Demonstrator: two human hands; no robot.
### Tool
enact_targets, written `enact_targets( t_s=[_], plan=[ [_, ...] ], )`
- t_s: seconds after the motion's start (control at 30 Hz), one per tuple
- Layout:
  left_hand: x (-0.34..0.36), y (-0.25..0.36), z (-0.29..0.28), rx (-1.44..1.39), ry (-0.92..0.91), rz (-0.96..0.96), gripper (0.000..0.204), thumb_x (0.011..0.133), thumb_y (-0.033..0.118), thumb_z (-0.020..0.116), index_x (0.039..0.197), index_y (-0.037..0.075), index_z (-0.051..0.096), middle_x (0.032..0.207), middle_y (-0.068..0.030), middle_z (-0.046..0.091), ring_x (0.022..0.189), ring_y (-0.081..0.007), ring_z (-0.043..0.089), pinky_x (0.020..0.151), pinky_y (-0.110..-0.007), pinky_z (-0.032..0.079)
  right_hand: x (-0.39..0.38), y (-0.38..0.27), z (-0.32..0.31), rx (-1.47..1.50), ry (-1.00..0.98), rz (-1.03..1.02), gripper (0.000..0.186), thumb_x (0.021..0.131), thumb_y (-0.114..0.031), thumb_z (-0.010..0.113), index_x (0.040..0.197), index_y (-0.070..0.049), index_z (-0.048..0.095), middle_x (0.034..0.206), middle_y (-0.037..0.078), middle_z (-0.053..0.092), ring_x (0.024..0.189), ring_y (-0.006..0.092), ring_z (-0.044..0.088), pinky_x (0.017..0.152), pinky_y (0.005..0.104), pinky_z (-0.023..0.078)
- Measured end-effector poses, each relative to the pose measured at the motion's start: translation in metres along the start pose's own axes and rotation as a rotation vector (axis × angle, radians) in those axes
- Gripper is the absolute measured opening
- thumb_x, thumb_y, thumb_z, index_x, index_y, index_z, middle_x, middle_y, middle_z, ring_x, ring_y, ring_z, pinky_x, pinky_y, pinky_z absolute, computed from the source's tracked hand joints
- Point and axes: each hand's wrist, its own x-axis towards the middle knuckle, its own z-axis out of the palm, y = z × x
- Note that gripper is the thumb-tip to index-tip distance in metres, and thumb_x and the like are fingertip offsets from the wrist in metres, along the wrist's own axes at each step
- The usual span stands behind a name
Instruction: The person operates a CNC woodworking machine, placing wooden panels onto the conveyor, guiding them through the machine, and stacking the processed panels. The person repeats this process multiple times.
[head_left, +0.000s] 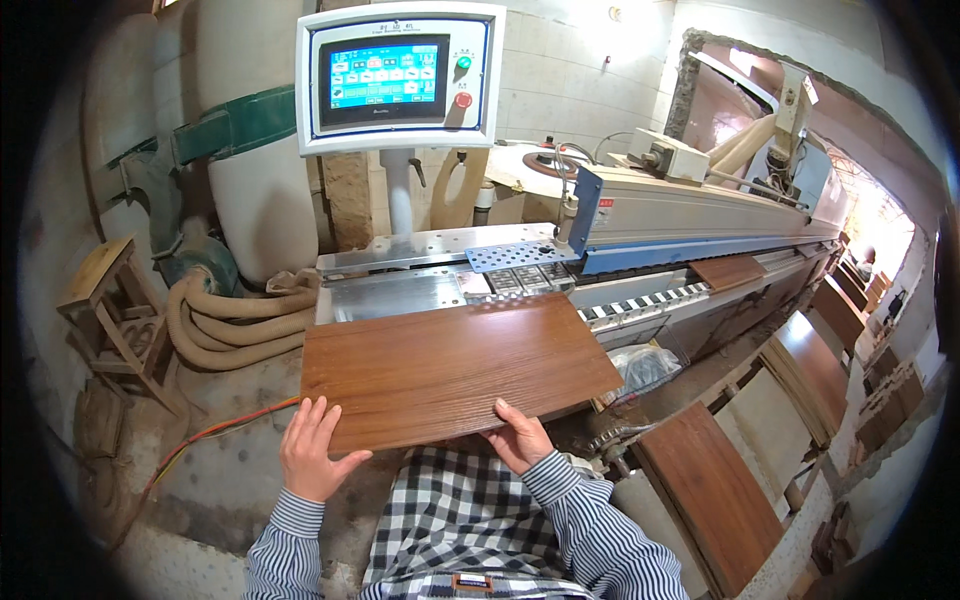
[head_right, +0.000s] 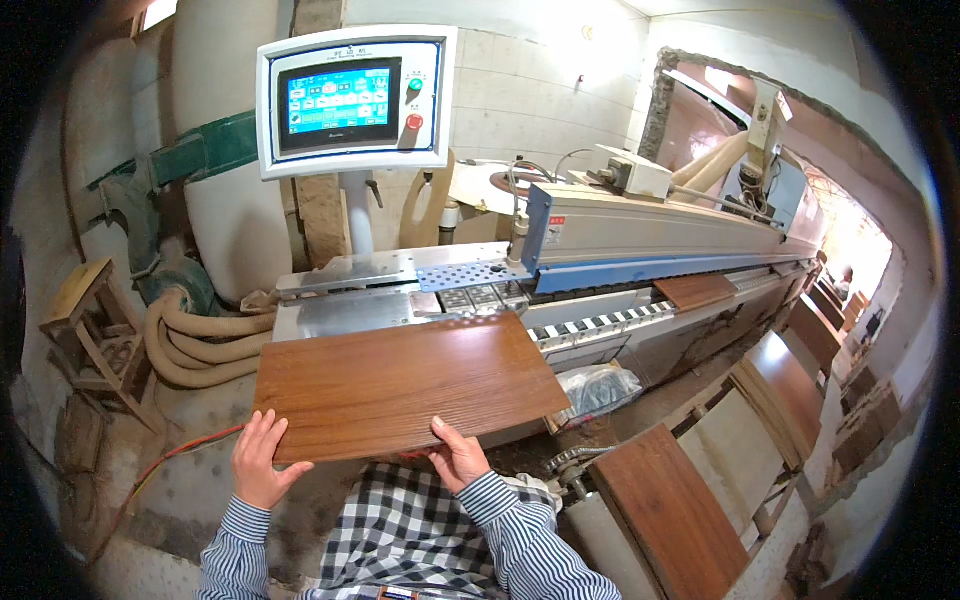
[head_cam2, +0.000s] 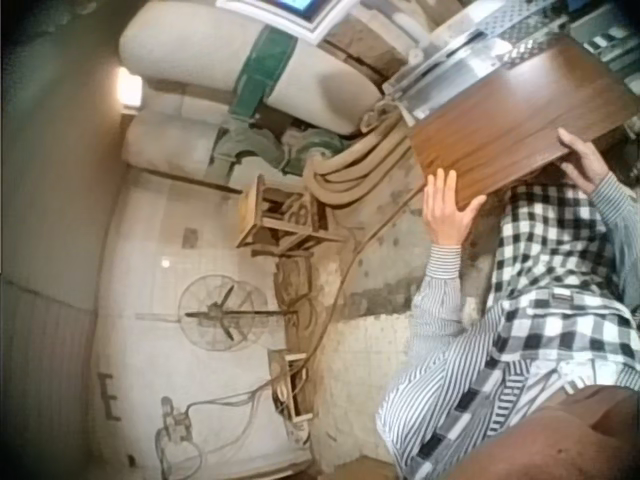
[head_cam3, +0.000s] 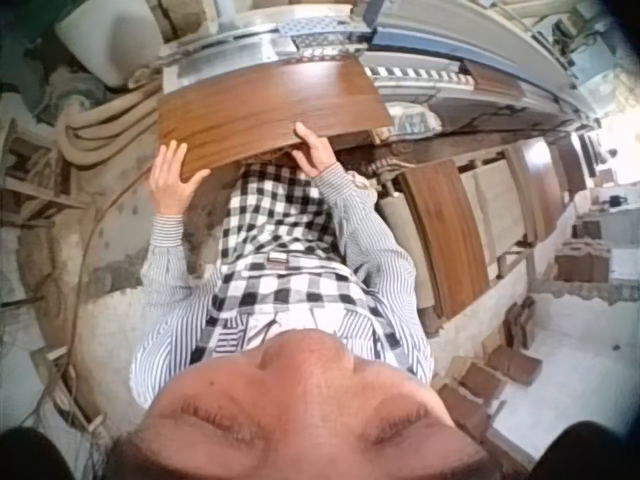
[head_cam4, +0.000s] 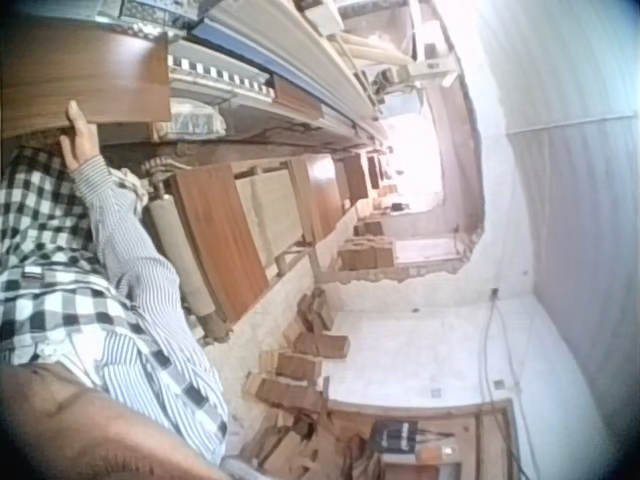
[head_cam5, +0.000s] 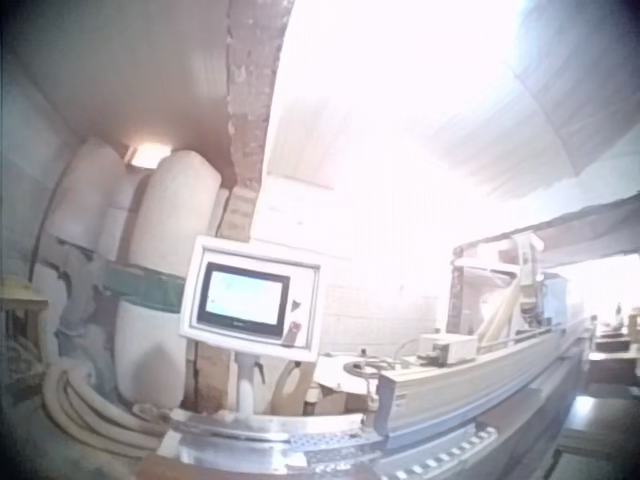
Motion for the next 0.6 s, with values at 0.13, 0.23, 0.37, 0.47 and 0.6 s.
enact_targets(
  t_s=[0.13,0.23,0.37,0.47,0.6],
  plan=[
    [-0.010,-0.005,0.009,0.045,0.007,-0.011,0.070,0.069,0.050,0.076,0.119,0.005,0.061,0.130,-0.0176,0.054,0.126,-0.0373,0.045,0.102,-0.048,0.039,0.004,0.004,-0.008,-0.054,0.028,0.076,0.033,0.093,-0.017,0.060,0.122,-0.003,0.052,0.116,0.008,0.060,0.107,0.0209,0.057,0.095,0.0402,0.047],
    [-0.010,-0.008,0.011,0.032,0.042,-0.042,0.069,0.070,0.047,0.076,0.122,0.005,0.059,0.132,-0.0177,0.053,0.128,-0.0369,0.045,0.103,-0.047,0.038,0.014,0.001,0.007,-0.136,0.016,0.083,0.032,0.095,-0.022,0.058,0.120,-0.004,0.052,0.111,0.007,0.061,0.101,0.0189,0.059,0.084,0.0354,0.052],
    [0.014,-0.019,0.017,0.014,0.030,-0.091,0.066,0.073,0.044,0.076,0.123,0.005,0.058,0.133,-0.0178,0.052,0.129,-0.0374,0.043,0.103,-0.046,0.038,0.042,0.000,0.015,-0.150,0.079,0.083,0.036,0.093,-0.032,0.061,0.113,-0.004,0.054,0.098,0.006,0.061,0.084,0.0154,0.063,0.069,0.0274,0.055],
    [0.035,-0.038,0.031,-0.013,0.035,-0.141,0.065,0.073,0.043,0.076,0.122,0.004,0.058,0.133,-0.0182,0.052,0.129,-0.0377,0.043,0.103,-0.046,0.038,0.039,-0.004,0.021,-0.125,0.036,0.084,0.035,0.096,-0.028,0.055,0.120,-0.002,0.053,0.101,0.008,0.065,0.085,0.0162,0.064,0.073,0.0268,0.055],
    [0.071,-0.051,0.048,-0.081,-0.004,-0.197,0.063,0.073,0.040,0.077,0.121,0.003,0.059,0.135,-0.0196,0.051,0.130,-0.0369,0.041,0.105,-0.045,0.038,0.003,-0.004,-0.025,-0.235,-0.018,0.052,0.034,0.098,-0.019,0.051,0.126,0.000,0.054,0.109,0.012,0.066,0.083,0.0139,0.064,0.073,0.0257,0.054]
  ],
)
